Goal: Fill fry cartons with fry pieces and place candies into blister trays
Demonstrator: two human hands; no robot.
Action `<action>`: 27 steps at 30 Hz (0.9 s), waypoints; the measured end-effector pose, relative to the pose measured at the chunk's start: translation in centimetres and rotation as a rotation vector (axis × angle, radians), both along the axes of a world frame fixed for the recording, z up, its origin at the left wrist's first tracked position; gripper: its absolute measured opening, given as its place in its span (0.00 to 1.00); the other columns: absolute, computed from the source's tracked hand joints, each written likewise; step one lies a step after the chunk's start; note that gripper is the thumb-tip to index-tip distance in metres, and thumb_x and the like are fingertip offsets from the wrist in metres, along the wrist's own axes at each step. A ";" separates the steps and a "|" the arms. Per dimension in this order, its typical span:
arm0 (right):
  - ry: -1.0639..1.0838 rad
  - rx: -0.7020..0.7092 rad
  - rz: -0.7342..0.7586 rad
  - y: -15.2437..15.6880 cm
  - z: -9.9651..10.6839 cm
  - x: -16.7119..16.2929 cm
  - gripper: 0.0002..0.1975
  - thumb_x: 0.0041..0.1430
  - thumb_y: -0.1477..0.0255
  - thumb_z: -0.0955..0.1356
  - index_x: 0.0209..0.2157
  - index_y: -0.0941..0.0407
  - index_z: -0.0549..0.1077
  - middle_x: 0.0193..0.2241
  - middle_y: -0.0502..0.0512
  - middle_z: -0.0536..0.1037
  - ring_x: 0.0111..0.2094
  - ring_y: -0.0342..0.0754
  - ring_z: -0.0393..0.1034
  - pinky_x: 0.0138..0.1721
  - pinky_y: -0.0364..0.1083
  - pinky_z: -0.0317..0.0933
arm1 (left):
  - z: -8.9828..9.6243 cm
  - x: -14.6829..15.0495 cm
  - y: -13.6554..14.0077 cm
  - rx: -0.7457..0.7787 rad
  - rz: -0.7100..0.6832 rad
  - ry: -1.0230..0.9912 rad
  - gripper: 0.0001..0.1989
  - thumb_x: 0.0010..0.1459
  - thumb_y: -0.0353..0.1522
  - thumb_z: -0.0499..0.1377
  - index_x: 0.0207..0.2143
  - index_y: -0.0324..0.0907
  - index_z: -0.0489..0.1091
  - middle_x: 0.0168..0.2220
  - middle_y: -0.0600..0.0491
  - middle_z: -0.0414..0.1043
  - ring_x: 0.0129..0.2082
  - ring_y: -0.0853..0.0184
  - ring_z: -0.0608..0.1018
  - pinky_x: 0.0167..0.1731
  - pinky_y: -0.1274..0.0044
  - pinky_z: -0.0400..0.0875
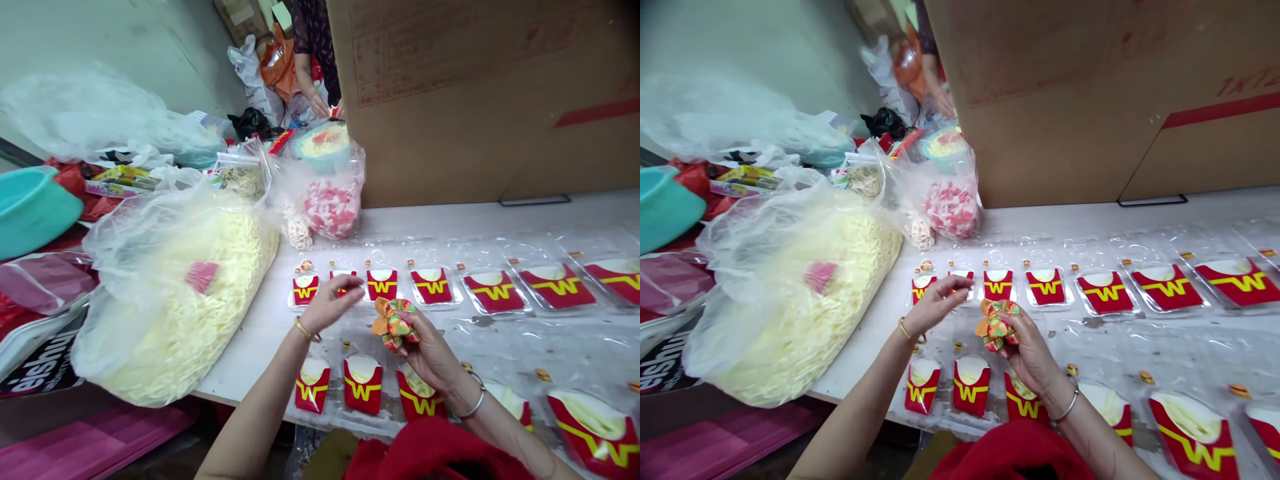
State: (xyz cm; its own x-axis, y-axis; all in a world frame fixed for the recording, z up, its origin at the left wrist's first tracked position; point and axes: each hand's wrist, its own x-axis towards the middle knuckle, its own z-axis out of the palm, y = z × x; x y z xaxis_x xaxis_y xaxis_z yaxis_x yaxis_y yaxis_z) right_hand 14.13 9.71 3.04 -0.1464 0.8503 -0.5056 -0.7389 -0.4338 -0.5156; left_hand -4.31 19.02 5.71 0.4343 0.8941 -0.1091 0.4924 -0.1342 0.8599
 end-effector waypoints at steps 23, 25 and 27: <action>0.063 -0.151 -0.096 0.5 -1.3 1.0 0.13 0.44 0.66 0.75 0.28 0.56 0.70 0.21 0.46 0.72 0.20 0.39 0.62 0.16 0.36 0.51 | -5.3 -1.0 7.6 0.476 -0.007 0.698 0.14 0.54 0.23 0.52 0.36 0.44 0.74 0.42 0.48 0.74 0.44 0.58 0.70 0.46 0.66 0.57; 0.085 -0.147 -0.110 0.7 -1.1 1.1 0.12 0.44 0.66 0.75 0.27 0.56 0.70 0.21 0.46 0.71 0.20 0.39 0.62 0.15 0.36 0.51 | -3.8 -0.5 6.4 0.435 -0.010 0.582 0.14 0.56 0.25 0.52 0.41 0.45 0.73 0.46 0.48 0.72 0.46 0.58 0.69 0.48 0.65 0.58; 0.116 -0.156 -0.130 0.9 -1.0 1.3 0.12 0.43 0.66 0.75 0.27 0.56 0.71 0.21 0.46 0.72 0.20 0.38 0.62 0.15 0.36 0.52 | -1.9 0.4 4.4 0.363 -0.125 0.356 0.14 0.58 0.30 0.55 0.47 0.45 0.70 0.49 0.47 0.70 0.48 0.59 0.69 0.49 0.68 0.60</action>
State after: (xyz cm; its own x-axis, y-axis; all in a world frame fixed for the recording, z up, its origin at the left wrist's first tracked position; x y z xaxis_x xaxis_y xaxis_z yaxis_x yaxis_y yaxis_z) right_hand 15.39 10.65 2.01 -0.1054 0.7789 -0.6182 -0.8440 -0.3988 -0.3585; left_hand -3.92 23.42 3.80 0.5328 0.8454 0.0379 0.7071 -0.4693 0.5289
